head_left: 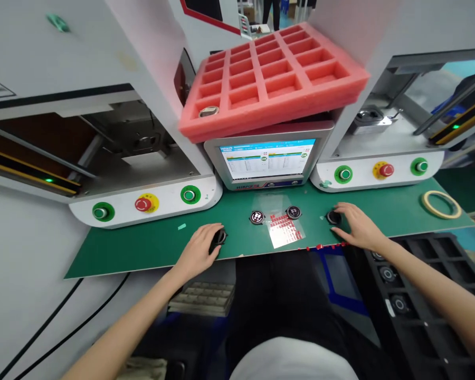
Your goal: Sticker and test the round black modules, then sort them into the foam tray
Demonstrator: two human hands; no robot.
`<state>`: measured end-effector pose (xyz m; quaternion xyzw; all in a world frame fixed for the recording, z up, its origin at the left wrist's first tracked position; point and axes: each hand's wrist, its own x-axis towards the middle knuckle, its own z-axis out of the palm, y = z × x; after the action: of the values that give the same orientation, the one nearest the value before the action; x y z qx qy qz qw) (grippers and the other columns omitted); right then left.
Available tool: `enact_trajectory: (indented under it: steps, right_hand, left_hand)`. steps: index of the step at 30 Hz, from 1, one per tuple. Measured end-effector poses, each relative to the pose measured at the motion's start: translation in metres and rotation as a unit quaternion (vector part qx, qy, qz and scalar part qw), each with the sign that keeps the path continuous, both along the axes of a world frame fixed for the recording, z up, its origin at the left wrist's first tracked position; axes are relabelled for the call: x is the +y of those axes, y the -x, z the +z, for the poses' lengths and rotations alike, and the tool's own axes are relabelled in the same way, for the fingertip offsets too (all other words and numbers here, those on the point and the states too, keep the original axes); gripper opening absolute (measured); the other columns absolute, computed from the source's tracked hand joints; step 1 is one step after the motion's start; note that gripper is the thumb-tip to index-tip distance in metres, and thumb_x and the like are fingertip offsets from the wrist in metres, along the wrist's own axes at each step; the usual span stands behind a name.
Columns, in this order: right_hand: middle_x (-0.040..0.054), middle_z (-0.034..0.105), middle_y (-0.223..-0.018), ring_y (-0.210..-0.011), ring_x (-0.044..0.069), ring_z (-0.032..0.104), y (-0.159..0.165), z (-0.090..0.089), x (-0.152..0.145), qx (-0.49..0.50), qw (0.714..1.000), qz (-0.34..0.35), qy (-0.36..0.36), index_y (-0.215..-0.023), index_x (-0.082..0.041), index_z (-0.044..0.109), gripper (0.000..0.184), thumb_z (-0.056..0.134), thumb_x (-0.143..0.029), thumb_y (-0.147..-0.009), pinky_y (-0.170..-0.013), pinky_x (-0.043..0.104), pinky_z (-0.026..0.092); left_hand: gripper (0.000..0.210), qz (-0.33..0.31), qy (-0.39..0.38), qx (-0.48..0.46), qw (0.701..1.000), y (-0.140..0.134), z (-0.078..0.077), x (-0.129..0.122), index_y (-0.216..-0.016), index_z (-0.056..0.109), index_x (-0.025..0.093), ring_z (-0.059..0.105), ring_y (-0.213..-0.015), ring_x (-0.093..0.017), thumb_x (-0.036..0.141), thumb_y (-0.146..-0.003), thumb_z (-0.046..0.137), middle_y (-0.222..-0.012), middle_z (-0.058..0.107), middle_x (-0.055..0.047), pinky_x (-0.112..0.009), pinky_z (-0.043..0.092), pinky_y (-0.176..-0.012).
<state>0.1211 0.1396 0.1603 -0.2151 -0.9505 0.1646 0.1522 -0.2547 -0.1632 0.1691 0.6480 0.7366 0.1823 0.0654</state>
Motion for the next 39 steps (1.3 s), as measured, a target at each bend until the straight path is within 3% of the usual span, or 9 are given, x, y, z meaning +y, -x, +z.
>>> enact_trajectory:
  steps: [3,9,15,18,21,23,25,29,39]
  right_hand:
    - [0.019,0.061,-0.127,-0.128,0.035,0.054,0.032,0.011,-0.013,-0.003,1.0,0.019,0.009,-0.11,-0.019,0.054,0.03,0.058,-0.041,-0.089,-0.107,0.056,0.045]
    - [0.0142,0.067,-0.117,-0.108,0.031,0.065,0.102,0.003,-0.031,-0.036,0.997,0.043,0.054,-0.119,-0.021,0.054,0.037,0.064,-0.036,-0.087,-0.088,0.048,0.057]
    - [0.0124,0.068,-0.107,-0.102,0.03,0.066,0.107,-0.001,-0.026,-0.059,0.995,0.035,0.072,-0.116,-0.022,0.055,0.028,0.058,-0.029,-0.09,-0.086,0.047,0.057]
    - [0.0117,0.069,-0.102,-0.096,0.031,0.068,0.105,-0.004,-0.024,-0.059,0.995,0.03,0.079,-0.115,-0.023,0.054,0.029,0.058,-0.031,-0.088,-0.082,0.047,0.058]
    - [0.0127,0.069,-0.102,-0.093,0.032,0.069,0.106,-0.006,-0.021,-0.05,0.995,0.023,0.086,-0.117,-0.023,0.053,0.032,0.057,-0.031,-0.086,-0.079,0.048,0.058]
    - [0.0116,0.07,-0.099,-0.09,0.031,0.07,0.108,-0.006,-0.019,-0.054,0.994,0.026,0.092,-0.116,-0.024,0.054,0.032,0.058,-0.031,-0.085,-0.075,0.047,0.059]
    - [0.0093,0.07,-0.094,-0.085,0.03,0.069,0.11,-0.002,-0.017,-0.07,0.992,0.036,0.096,-0.111,-0.026,0.056,0.027,0.057,-0.031,-0.085,-0.071,0.044,0.059]
    - [0.0085,0.07,-0.095,-0.084,0.029,0.068,0.113,0.004,-0.016,-0.094,0.99,0.055,0.087,-0.105,-0.027,0.056,0.021,0.057,-0.03,-0.084,-0.069,0.043,0.058]
    - [0.0096,0.07,-0.095,-0.084,0.03,0.066,0.113,0.004,-0.016,-0.103,0.99,0.064,0.076,-0.103,-0.026,0.053,0.017,0.053,-0.032,-0.088,-0.069,0.044,0.057]
  left_hand:
    - [0.04,-0.025,-0.005,0.0,1.0,-0.014,-0.001,0.032,-0.129,0.05,0.017,0.058,-0.123,-0.029,0.025,-0.091,0.053,-0.131,0.061,-0.015,-0.047,0.051,-0.103]
    - [0.034,-0.072,-0.005,0.012,0.997,-0.043,-0.018,0.099,-0.125,0.055,0.015,0.061,-0.115,-0.029,0.026,-0.093,0.056,-0.126,0.066,-0.015,-0.046,0.054,-0.097]
    - [0.031,-0.069,-0.039,0.011,0.997,-0.035,-0.007,0.092,-0.124,0.056,0.02,0.063,-0.113,-0.024,0.031,-0.096,0.056,-0.122,0.069,-0.009,-0.038,0.055,-0.095]
    - [0.036,0.003,-0.104,0.031,0.994,0.011,0.025,0.073,-0.13,0.052,0.018,0.059,-0.121,-0.025,0.035,-0.097,0.053,-0.128,0.066,-0.012,-0.042,0.048,-0.106]
    - [0.04,0.195,-0.194,0.091,0.957,0.091,0.066,0.062,-0.127,0.052,0.015,0.06,-0.117,-0.027,0.036,-0.094,0.06,-0.127,0.064,-0.013,-0.044,0.048,-0.104]
    - [0.048,0.303,-0.164,0.107,0.933,0.15,0.09,0.064,-0.128,0.05,0.008,0.061,-0.114,-0.026,0.033,-0.09,0.067,-0.127,0.063,-0.016,-0.043,0.049,-0.101]
    - [0.054,0.334,-0.141,0.105,0.926,0.202,0.105,0.072,-0.131,0.045,-0.001,0.062,-0.112,-0.025,0.028,-0.091,0.065,-0.127,0.061,-0.019,-0.042,0.051,-0.096]
    - [0.052,0.322,-0.078,0.088,0.939,0.266,0.107,0.092,-0.125,0.048,-0.008,0.064,-0.107,-0.022,0.024,-0.089,0.068,-0.12,0.067,-0.015,-0.041,0.05,-0.095]
    - [0.075,0.245,-0.036,0.145,0.958,0.333,0.1,0.107,-0.092,0.062,-0.015,0.071,-0.078,-0.014,0.059,-0.082,0.057,-0.086,0.073,-0.008,-0.026,0.051,-0.075]
